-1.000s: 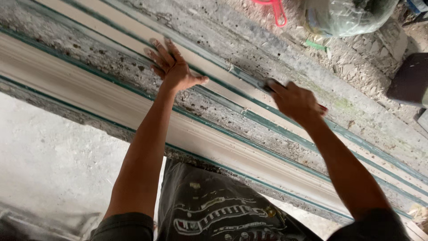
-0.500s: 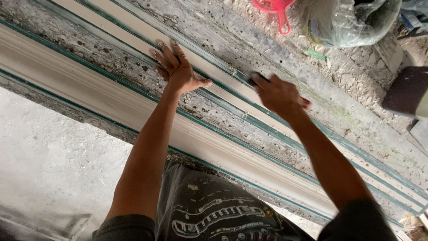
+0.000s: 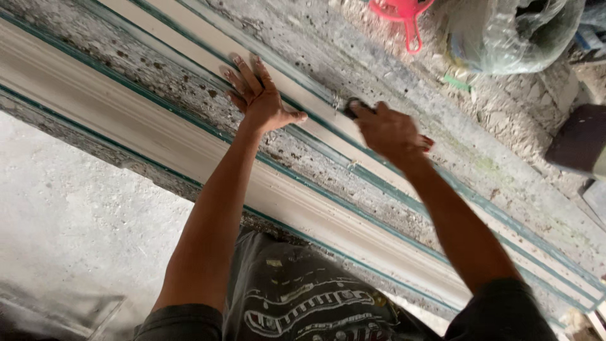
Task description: The person uses a small hand scraper to smooth the surface of long white wood moldings laid on a workbench, running the tool along the boards and steadying them with the other hand, working section by section along the lengths.
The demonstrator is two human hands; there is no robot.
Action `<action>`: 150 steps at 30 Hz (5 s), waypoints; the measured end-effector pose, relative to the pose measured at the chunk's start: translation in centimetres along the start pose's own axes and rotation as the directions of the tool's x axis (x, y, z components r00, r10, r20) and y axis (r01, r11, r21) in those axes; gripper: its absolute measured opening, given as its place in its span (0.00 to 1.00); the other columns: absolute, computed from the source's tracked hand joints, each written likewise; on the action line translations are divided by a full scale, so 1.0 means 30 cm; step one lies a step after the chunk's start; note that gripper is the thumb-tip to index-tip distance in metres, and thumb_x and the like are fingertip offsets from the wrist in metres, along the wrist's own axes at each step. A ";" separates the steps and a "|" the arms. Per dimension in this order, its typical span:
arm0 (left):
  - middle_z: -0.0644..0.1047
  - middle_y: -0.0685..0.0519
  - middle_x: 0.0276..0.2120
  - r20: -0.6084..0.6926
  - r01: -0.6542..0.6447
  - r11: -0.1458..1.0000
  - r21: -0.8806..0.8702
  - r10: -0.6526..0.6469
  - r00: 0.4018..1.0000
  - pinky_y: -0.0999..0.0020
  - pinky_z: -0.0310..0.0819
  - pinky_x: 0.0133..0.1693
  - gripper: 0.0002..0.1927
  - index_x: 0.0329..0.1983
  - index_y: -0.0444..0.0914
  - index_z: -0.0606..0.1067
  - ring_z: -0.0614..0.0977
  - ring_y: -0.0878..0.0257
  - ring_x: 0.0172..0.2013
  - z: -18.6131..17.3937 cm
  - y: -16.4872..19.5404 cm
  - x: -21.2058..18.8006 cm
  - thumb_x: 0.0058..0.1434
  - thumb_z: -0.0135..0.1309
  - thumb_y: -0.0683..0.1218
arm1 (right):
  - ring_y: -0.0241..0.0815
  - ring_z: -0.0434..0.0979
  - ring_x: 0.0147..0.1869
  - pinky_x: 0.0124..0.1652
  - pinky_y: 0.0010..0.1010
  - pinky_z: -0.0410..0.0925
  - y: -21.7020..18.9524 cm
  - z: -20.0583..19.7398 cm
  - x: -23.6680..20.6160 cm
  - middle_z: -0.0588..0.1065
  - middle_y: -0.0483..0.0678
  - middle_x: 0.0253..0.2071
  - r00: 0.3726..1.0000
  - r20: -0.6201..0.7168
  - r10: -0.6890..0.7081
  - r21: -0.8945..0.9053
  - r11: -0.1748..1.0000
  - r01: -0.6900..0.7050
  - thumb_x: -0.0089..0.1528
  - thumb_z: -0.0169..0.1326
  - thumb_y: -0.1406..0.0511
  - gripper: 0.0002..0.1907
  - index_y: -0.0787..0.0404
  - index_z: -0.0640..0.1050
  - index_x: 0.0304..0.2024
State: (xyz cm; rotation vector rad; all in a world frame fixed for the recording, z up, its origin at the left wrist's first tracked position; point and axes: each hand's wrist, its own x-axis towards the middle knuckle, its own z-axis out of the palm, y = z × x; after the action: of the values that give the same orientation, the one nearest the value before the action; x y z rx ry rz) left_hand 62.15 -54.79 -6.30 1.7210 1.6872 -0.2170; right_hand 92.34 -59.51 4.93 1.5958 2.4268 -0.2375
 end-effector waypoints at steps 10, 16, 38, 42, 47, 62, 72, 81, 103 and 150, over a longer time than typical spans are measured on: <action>0.18 0.23 0.69 0.008 0.029 0.997 -0.073 -0.029 1.000 0.15 0.26 0.63 0.86 0.72 0.32 0.17 0.20 0.16 0.66 -0.025 0.021 -0.020 0.45 0.66 0.80 | 0.39 0.69 0.17 0.12 0.33 0.67 0.049 -0.029 -0.143 0.74 0.55 0.34 0.897 0.389 0.211 -0.041 0.976 -0.212 0.71 0.45 0.51 0.20 0.40 0.74 0.64; 0.16 0.22 0.68 0.040 0.026 0.998 -0.058 -0.024 0.999 0.14 0.25 0.62 0.85 0.72 0.31 0.17 0.19 0.15 0.64 -0.034 0.020 -0.018 0.46 0.66 0.80 | 0.37 0.67 0.18 0.13 0.29 0.64 0.029 0.008 -0.072 0.74 0.52 0.32 0.992 0.122 0.016 -0.049 0.999 -0.010 0.71 0.47 0.49 0.22 0.41 0.74 0.66; 0.19 0.23 0.69 -0.086 0.019 0.999 -0.047 -0.023 0.996 0.18 0.28 0.65 0.87 0.72 0.32 0.18 0.21 0.18 0.67 -0.023 0.027 -0.025 0.41 0.65 0.82 | 0.56 0.80 0.32 0.29 0.48 0.74 -0.134 -0.172 0.195 0.74 0.57 0.42 0.953 0.281 0.115 0.141 0.977 -0.159 0.70 0.44 0.51 0.22 0.39 0.70 0.66; 0.19 0.23 0.67 -0.195 -0.061 0.996 -0.067 0.047 0.980 0.17 0.29 0.63 0.88 0.70 0.31 0.18 0.21 0.17 0.64 -0.010 0.010 -0.028 0.42 0.66 0.83 | 0.48 0.81 0.33 0.27 0.42 0.76 -0.076 -0.195 0.001 0.75 0.55 0.41 0.896 0.395 0.201 0.059 0.968 -0.243 0.72 0.42 0.49 0.22 0.38 0.69 0.68; 0.19 0.25 0.69 -0.123 -0.011 0.996 -0.083 0.001 0.992 0.17 0.30 0.64 0.87 0.72 0.32 0.19 0.21 0.18 0.66 -0.016 0.017 -0.031 0.40 0.67 0.82 | 0.53 0.81 0.34 0.30 0.46 0.75 -0.134 -0.143 0.095 0.75 0.54 0.41 0.923 0.356 0.147 0.016 0.986 -0.163 0.68 0.47 0.52 0.21 0.38 0.71 0.65; 0.20 0.26 0.70 -0.106 0.005 0.991 -0.133 -0.019 0.994 0.15 0.28 0.62 0.87 0.73 0.32 0.21 0.20 0.19 0.66 -0.037 0.026 -0.023 0.40 0.70 0.79 | 0.56 0.82 0.38 0.35 0.52 0.75 -0.136 -0.212 0.107 0.75 0.56 0.43 0.910 0.366 0.195 0.023 0.976 -0.218 0.69 0.46 0.52 0.20 0.37 0.71 0.64; 0.21 0.25 0.71 -0.034 0.051 0.984 -0.171 -0.058 0.998 0.18 0.25 0.64 0.87 0.74 0.33 0.22 0.22 0.20 0.68 -0.098 0.047 -0.045 0.38 0.73 0.75 | 0.59 0.81 0.38 0.36 0.51 0.77 -0.341 -0.194 0.565 0.73 0.60 0.48 0.943 0.322 0.081 0.105 0.987 -0.120 0.72 0.41 0.52 0.21 0.42 0.67 0.67; 0.22 0.27 0.71 -0.130 -0.013 0.976 -0.216 -0.016 0.991 0.16 0.26 0.63 0.87 0.74 0.31 0.23 0.22 0.21 0.69 -0.053 0.031 -0.049 0.38 0.72 0.76 | 0.54 0.83 0.51 0.52 0.47 0.73 0.139 -0.035 0.045 0.82 0.54 0.49 0.754 0.606 0.254 0.337 0.776 -0.533 0.66 0.49 0.46 0.25 0.43 0.76 0.63; 0.15 0.25 0.67 -0.027 0.004 0.992 -0.126 -0.007 1.000 0.23 0.21 0.67 0.86 0.72 0.32 0.17 0.18 0.22 0.66 -0.028 0.013 0.004 0.43 0.66 0.81 | 0.47 0.76 0.28 0.23 0.39 0.70 0.488 0.222 -0.743 0.80 0.57 0.37 0.772 0.506 0.385 -0.236 0.923 -0.305 0.75 0.39 0.60 0.17 0.62 0.71 0.59; 0.16 0.28 0.71 -0.116 -0.012 0.999 -0.043 0.007 0.993 0.21 0.26 0.68 0.87 0.77 0.35 0.19 0.19 0.22 0.69 -0.023 0.038 -0.044 0.46 0.69 0.82 | 0.48 0.78 0.27 0.21 0.40 0.70 -0.159 -0.028 -0.406 0.74 0.55 0.34 0.813 0.556 0.176 0.234 0.905 -0.355 0.73 0.42 0.57 0.21 0.36 0.66 0.70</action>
State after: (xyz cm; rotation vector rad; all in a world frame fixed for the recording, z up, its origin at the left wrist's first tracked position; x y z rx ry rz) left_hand 62.78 -55.35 -4.61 1.7375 1.7531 -0.0764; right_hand 92.53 -71.90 9.15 1.6969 1.7800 -0.9366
